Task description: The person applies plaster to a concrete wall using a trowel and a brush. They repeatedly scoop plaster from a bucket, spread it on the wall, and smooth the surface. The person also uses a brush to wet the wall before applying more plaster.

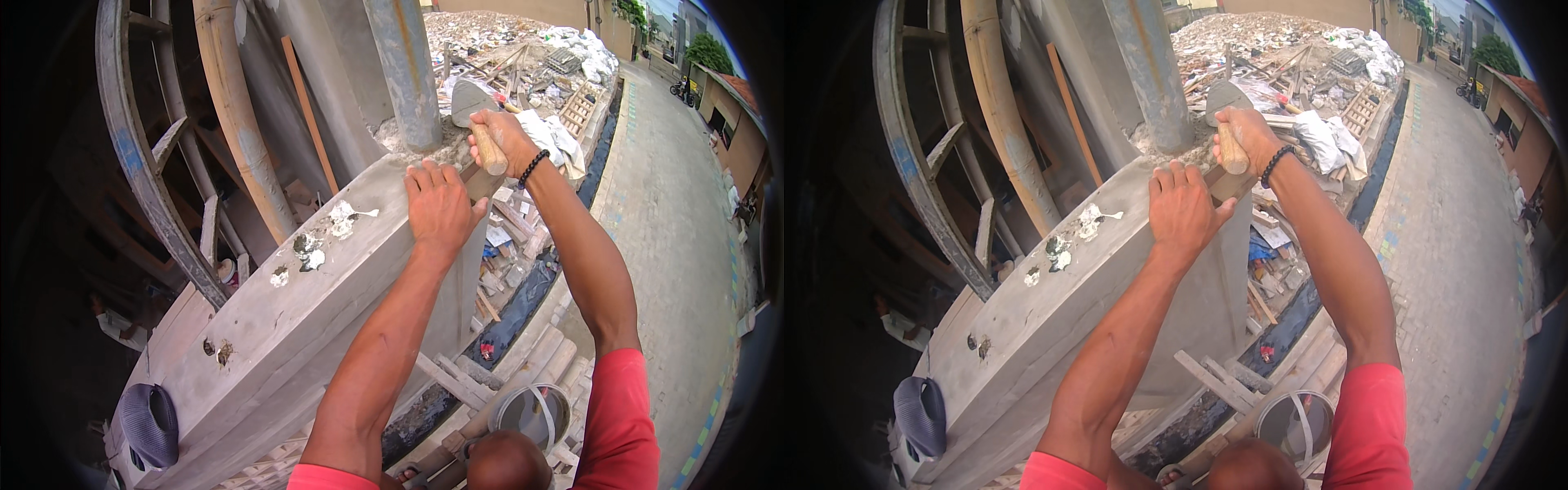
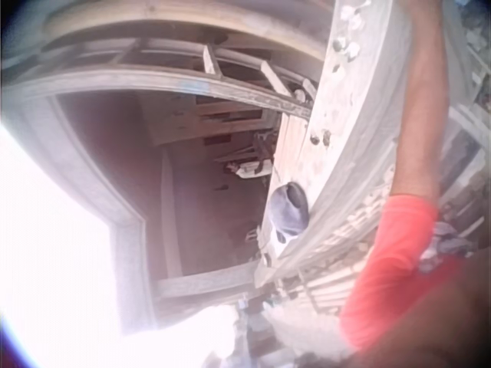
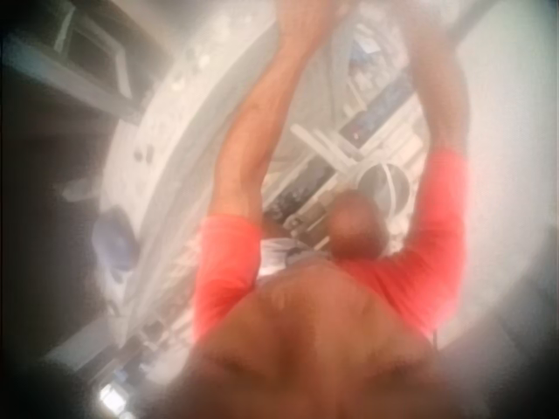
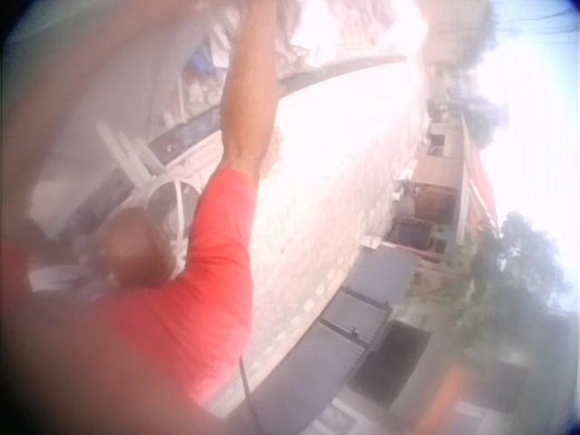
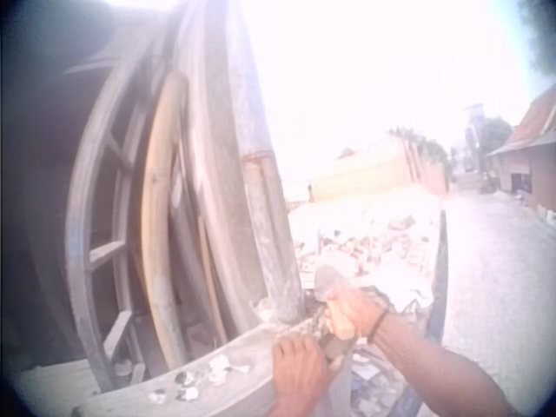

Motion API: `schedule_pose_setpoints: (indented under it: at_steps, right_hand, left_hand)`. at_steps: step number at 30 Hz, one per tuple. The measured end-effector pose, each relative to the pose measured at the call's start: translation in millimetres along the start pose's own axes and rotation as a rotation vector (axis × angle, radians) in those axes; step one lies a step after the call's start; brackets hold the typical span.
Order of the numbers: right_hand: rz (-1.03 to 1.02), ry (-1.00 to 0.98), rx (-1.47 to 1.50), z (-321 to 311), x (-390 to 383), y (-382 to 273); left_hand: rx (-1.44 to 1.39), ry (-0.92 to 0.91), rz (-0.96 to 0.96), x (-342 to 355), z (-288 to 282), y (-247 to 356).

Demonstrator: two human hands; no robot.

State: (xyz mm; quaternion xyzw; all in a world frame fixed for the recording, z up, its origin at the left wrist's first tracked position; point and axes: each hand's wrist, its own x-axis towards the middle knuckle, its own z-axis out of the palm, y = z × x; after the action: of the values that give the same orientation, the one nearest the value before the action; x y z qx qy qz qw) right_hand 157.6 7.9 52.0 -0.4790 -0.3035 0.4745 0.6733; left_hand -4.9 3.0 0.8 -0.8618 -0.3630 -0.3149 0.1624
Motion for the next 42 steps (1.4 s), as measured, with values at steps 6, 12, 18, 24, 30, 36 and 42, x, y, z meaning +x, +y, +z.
schedule_pose_setpoints:
  at_steps: [6,12,18,24,30,36,42]
  right_hand:
    - [0.042,0.062,0.094,-2.5,0.3,-12.4]
    - [0.005,0.041,-0.046,-7.9,-12.1,-5.6]
    - [0.050,-0.008,-0.008,-31.0,-38.2,-20.3]
    - [0.053,-0.057,0.028,-2.3,-57.1,-16.0]
    - [0.117,-0.059,-0.098,26.6,-38.6,2.1]
    - [-0.098,0.228,-0.300,-7.7,-0.1,-39.1]
    - [0.143,-0.127,-0.325,-1.2,-8.8,-28.5]
  left_hand:
    - [0.004,0.013,-0.007,-0.9,1.5,1.6]
    - [-0.010,0.006,-0.015,-0.8,1.6,0.7]
    - [0.006,0.030,-0.028,-1.6,2.9,0.3]
    - [-0.018,0.045,-0.015,-1.0,1.8,-0.4]
    - [-0.059,0.008,-0.019,0.6,0.8,-3.3]
    - [-0.001,0.062,0.000,-1.3,2.7,0.3]
    - [-0.010,0.039,-0.012,-2.5,0.0,-1.5]
